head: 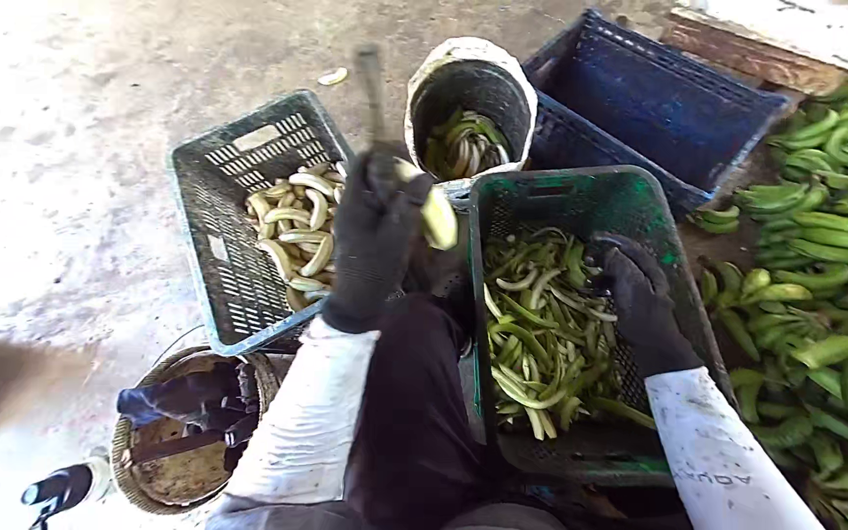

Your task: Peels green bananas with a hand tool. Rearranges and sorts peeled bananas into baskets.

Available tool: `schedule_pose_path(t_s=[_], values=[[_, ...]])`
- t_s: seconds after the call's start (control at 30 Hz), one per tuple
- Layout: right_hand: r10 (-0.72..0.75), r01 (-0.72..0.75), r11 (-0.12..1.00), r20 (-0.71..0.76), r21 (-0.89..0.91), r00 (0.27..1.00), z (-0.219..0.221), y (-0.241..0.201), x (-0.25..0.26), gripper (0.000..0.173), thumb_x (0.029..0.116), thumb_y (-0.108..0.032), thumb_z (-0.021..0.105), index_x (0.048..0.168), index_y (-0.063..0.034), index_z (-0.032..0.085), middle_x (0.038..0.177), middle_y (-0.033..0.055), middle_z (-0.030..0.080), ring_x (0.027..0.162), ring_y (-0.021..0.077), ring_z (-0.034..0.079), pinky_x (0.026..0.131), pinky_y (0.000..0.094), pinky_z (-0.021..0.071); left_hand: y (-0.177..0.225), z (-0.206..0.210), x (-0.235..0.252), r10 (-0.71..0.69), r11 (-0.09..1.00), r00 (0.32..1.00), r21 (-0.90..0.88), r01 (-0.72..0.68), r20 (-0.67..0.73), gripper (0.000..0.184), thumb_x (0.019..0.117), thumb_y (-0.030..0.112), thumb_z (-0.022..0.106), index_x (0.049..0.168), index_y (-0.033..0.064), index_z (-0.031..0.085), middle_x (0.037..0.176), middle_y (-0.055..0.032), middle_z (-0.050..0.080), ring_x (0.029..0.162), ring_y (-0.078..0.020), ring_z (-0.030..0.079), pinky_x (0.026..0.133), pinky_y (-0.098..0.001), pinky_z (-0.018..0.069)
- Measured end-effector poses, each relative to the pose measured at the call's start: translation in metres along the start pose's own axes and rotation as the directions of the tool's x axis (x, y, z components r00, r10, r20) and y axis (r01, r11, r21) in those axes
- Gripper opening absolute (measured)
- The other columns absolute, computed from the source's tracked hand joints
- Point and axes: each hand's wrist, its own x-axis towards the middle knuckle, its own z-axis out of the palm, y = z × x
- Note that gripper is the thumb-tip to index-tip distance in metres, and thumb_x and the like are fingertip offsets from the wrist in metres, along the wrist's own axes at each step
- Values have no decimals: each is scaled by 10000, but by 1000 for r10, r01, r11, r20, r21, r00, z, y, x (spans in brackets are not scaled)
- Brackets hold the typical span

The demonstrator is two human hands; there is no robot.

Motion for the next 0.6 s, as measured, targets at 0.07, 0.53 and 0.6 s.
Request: schedule_pose_path(t_s=[0.07, 0.53, 0.6], values=[[69, -71, 996, -25, -55, 997, -6, 18, 10, 392, 1066, -295, 441, 1366, -95, 594, 1147, 75, 687, 882, 158, 693, 751, 340, 604, -19, -42, 18, 38, 997, 994, 76, -31, -99, 432, 980, 243, 642, 1336, 45, 496, 1008, 15, 641, 812, -80, 646, 718, -304, 586], [410, -79, 326, 66, -942, 910, -19, 112, 79, 557, 1033, -205, 543, 1553, -75, 392, 1398, 312, 543, 1268, 530, 534, 1016, 710, 414, 21, -5, 36, -200, 896, 962, -431, 103, -186, 384, 1094, 239, 443, 1466, 149, 415, 1169, -50, 642, 892, -150, 689, 699, -300, 614], [412, -52, 161, 19, -986, 911, -14, 138, 88, 691, 994, -280, 613, 1590, -104, 313, 1484, 277, 473, 1340, 519, 465, 1009, 719, 407, 24, 32, 12, -271, 812, 962, -543, 216, -22, 372, 1084, 290, 449, 1450, 224, 459, 1043, -48, 667, 667, -114, 640, 469, -236, 532]])
